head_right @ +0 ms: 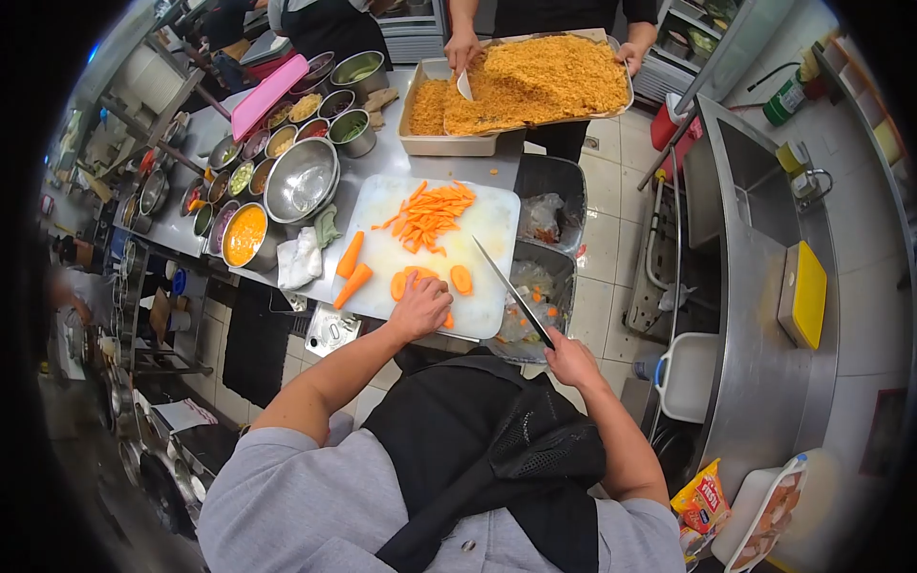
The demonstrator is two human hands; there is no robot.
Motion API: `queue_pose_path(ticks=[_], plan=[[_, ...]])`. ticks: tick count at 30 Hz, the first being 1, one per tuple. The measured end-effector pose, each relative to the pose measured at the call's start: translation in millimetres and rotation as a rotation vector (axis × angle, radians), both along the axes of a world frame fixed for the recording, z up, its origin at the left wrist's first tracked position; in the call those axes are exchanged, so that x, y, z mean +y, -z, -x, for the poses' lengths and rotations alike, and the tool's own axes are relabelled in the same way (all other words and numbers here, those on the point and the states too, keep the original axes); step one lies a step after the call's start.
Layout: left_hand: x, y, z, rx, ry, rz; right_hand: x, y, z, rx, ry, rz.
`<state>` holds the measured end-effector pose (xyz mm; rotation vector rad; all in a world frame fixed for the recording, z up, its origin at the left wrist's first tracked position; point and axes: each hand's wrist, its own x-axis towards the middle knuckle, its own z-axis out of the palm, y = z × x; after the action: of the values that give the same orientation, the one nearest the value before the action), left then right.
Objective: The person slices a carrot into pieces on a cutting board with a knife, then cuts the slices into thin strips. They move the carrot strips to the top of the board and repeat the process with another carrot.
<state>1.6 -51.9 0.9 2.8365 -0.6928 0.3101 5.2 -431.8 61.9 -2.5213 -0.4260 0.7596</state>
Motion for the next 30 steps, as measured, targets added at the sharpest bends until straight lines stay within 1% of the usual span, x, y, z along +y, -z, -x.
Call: queue_pose_path(ticks=[1,3,4,6,7,11,14,17,18,20,21,22,24,26,28,30], plan=[[2,1,1,-0.002,-0.013,-0.002,1,-3,1,0.019,0.016,0.002],[6,1,2,0.094,-0.007,0.051,5,-3,-1,0.028,0.014,-0.003],[4,-8,4,0.089,-0.02,0.046,4,-2,0,0.016,0.022,-0.018],[-4,-23,13,0.086,0.067,0.063,6,1,1,0.004,0.022,-0.039],[-6,-17,14,0.106,0.082,0.049,7,2,1,0.018,0.035,-0.029],[0,-1,12,0.057,0.044,0.037,10,8,-3,0.077,0.072,-0.006],[23,-6,11,0.02,-0.024,-0.008,12,12,-3,0.033,0.059,-0.022],[41,-19,11,0.046,-0.081,-0.094,10,24,-3,0.036,0.055,-0.021],[41,-19,8,0.055,-0.081,-0.088,10,24,-2,0.045,0.055,-0.015],[32,-14,2,0.1,-0.145,0.015,11,16,-3,0.058,0.056,-0.016],[19,-36,-1,0.206,-0.148,0.122,12,7,-3,0.065,0.051,-0.025],[6,-43,-6,0.217,-0.131,0.134,12,6,-3,0.073,0.067,-0.011],[-17,-48,-17,0.346,-0.227,0.26,11,4,-4,0.08,0.071,-0.024],[-28,-33,-34,0.353,-0.25,0.272,11,-4,-3,0.083,0.074,-0.034],[-35,-31,-45,0.465,-0.337,0.344,12,-11,-2,0.006,-0.017,0.05],[-41,-28,-47,0.471,-0.356,0.38,17,-29,1,-0.014,-0.053,0.092]])
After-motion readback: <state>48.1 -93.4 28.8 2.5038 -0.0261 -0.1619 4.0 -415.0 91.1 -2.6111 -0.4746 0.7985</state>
